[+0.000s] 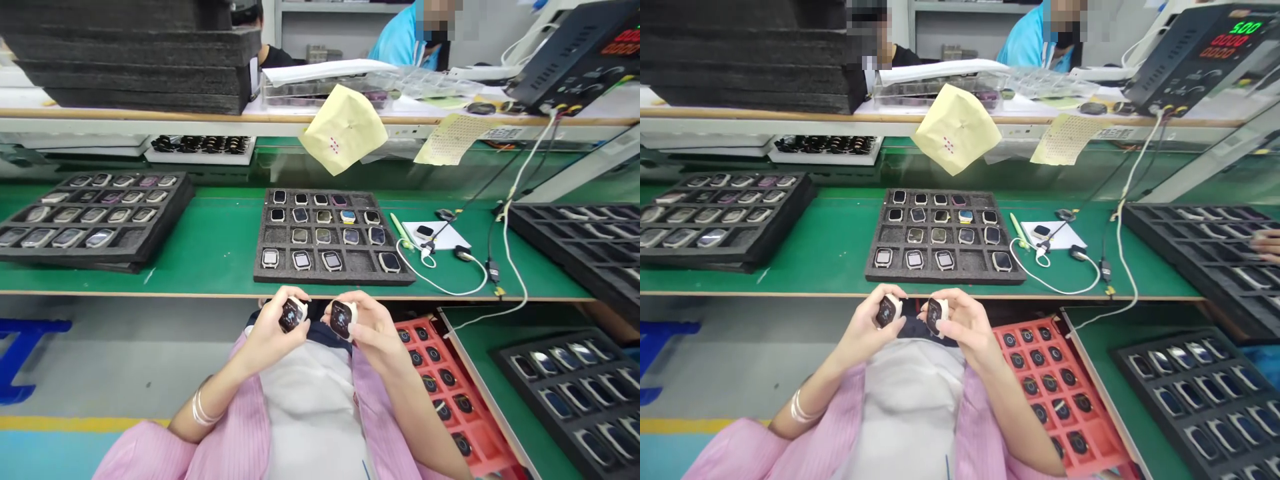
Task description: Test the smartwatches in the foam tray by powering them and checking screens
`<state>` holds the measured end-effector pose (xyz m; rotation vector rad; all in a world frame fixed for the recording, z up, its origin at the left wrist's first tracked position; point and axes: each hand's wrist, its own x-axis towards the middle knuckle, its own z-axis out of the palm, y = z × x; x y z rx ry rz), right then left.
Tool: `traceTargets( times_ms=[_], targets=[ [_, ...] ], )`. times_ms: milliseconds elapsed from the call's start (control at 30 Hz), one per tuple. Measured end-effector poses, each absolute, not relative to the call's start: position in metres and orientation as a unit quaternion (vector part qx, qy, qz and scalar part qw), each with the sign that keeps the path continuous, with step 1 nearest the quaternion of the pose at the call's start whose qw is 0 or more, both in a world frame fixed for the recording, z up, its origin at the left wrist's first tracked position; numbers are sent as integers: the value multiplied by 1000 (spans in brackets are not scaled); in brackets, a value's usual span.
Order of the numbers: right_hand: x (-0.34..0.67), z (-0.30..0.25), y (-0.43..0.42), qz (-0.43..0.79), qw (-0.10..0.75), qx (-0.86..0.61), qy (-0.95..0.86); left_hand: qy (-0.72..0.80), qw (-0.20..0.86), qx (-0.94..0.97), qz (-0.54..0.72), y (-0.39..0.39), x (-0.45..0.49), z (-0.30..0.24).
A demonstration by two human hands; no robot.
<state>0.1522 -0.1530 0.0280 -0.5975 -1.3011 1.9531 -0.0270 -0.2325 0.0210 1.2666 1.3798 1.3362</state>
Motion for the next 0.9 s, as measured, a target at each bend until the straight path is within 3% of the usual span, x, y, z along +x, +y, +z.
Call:
traceTargets(
  times_ms=[467, 900],
  targets=[
    [149, 33, -68, 788, 348, -231, -452, 575, 393, 500, 515, -138, -19, 31],
    [144, 19, -19, 808, 332, -236, -426, 581, 453, 471, 486, -95, -21, 29]
  ],
)
